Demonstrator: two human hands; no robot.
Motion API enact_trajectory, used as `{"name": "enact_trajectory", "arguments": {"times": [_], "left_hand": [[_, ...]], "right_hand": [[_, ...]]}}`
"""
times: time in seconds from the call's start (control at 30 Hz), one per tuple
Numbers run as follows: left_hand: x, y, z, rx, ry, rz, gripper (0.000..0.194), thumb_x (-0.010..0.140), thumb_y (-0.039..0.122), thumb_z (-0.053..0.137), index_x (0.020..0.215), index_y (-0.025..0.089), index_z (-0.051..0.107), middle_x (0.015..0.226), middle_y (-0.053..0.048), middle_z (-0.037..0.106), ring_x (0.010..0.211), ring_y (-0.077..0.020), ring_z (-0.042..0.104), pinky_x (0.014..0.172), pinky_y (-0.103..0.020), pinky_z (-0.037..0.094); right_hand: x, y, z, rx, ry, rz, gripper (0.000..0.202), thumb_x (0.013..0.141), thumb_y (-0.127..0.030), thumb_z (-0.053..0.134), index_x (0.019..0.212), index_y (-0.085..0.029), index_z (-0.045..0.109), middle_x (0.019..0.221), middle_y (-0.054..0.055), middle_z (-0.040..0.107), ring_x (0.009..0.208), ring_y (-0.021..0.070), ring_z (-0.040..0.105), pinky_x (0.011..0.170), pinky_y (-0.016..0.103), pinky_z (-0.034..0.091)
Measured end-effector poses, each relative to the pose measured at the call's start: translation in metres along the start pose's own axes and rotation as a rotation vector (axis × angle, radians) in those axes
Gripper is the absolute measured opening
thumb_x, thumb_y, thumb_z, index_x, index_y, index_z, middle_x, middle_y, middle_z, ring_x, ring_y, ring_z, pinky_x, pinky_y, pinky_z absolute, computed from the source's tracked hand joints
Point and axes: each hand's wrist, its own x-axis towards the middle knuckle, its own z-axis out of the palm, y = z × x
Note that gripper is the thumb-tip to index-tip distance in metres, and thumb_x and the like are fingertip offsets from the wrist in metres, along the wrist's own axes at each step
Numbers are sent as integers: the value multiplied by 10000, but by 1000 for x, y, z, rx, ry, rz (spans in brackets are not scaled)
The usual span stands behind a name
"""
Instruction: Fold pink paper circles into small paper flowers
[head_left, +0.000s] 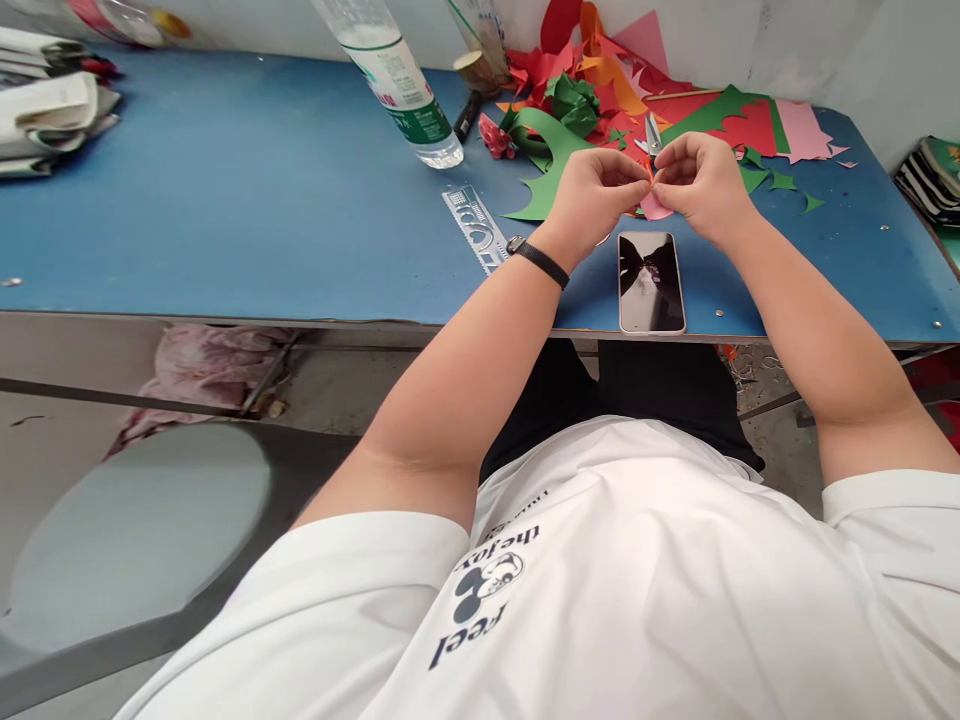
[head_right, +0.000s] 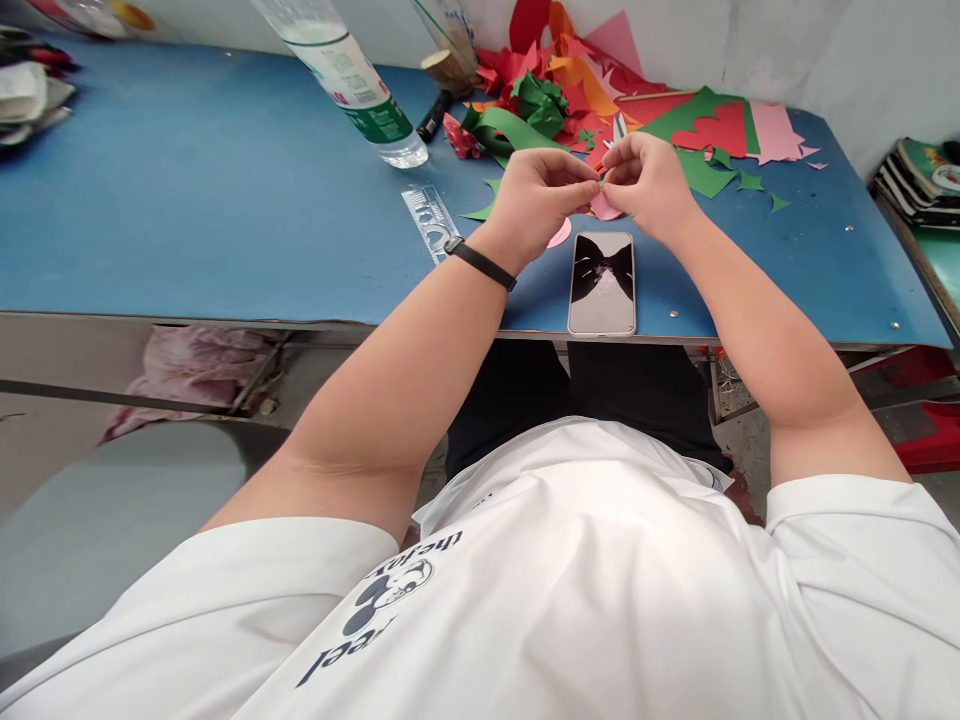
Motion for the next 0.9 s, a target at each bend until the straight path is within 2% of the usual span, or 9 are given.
{"name": "enact_trajectory", "arguments": {"times": [0.2, 0.27, 0.33, 0.4, 0.5, 0.57, 0.67, 0.77, 0.9], "left_hand": [[-4, 4, -1, 4, 38, -18, 269, 883, 302, 1034, 831, 311, 770, 846, -15, 823, 893, -260, 769, 951, -489, 637], [-5, 5, 0, -1, 31, -28, 265, 921, 235, 1014, 833, 288, 769, 854, -19, 810, 877, -248, 770, 951, -481, 632], [-3, 2, 0, 6, 15, -41, 276, 967, 252, 999, 843, 306, 758, 835, -4, 794, 888, -241, 741, 980, -494, 617], [1, -4, 1, 6, -4, -43, 273, 967, 341, 996, 862, 349, 744, 813, 3, 777, 949, -263, 716, 1035, -525, 573], [7, -12, 0, -22, -19, -18, 277, 873, 517, 992, 878, 399, 742, 844, -5, 776, 1046, -307, 701, 1078, -564, 499], [9, -13, 0, -38, -18, 3, 296, 788, 575, 985, 850, 410, 748, 871, -5, 789, 1028, -310, 687, 1046, -570, 489], [7, -7, 1, -29, -16, 23, 294, 734, 551, 996, 791, 413, 744, 850, 2, 791, 977, -292, 669, 985, -548, 495], [1, 4, 0, -28, -22, 16, 304, 762, 471, 1037, 793, 368, 752, 846, 4, 786, 957, -269, 668, 963, -514, 514], [-4, 12, 1, -27, -21, -5, 310, 814, 358, 1051, 811, 356, 741, 879, 4, 786, 942, -247, 666, 979, -494, 548]], "right_hand": [[1, 5, 1, -9, -10, 14, 563, 836, 245, 853, 896, -276, 648, 809, -65, 798, 834, 220, 835, 810, 345, 675], [1, 4, 1, -8, 3, 28, 560, 829, 250, 840, 893, -274, 651, 809, -65, 800, 838, 224, 834, 815, 351, 677], [-1, 0, 1, 12, 34, 53, 564, 823, 277, 776, 884, -271, 655, 810, -59, 804, 846, 225, 831, 825, 357, 673], [-2, -5, 1, 45, 62, 66, 570, 828, 299, 717, 883, -266, 667, 824, -51, 815, 868, 217, 830, 846, 351, 668], [-4, -11, -2, 64, 54, 67, 557, 844, 293, 716, 868, -263, 689, 830, -38, 818, 875, 215, 822, 848, 352, 667], [-4, -12, -7, 53, 24, 63, 536, 836, 275, 751, 840, -260, 711, 805, -33, 802, 841, 224, 808, 827, 370, 669], [-2, -12, -20, 33, -76, 42, 504, 804, 261, 804, 854, -241, 787, 798, -19, 817, 834, 248, 822, 848, 408, 690], [2, -11, -31, 3, -210, -2, 536, 755, 277, 811, 923, -228, 867, 857, 5, 876, 881, 265, 863, 892, 425, 716], [3, -11, -36, -52, -260, -50, 654, 699, 317, 659, 945, -229, 921, 858, 3, 895, 869, 248, 873, 829, 379, 676]]}}
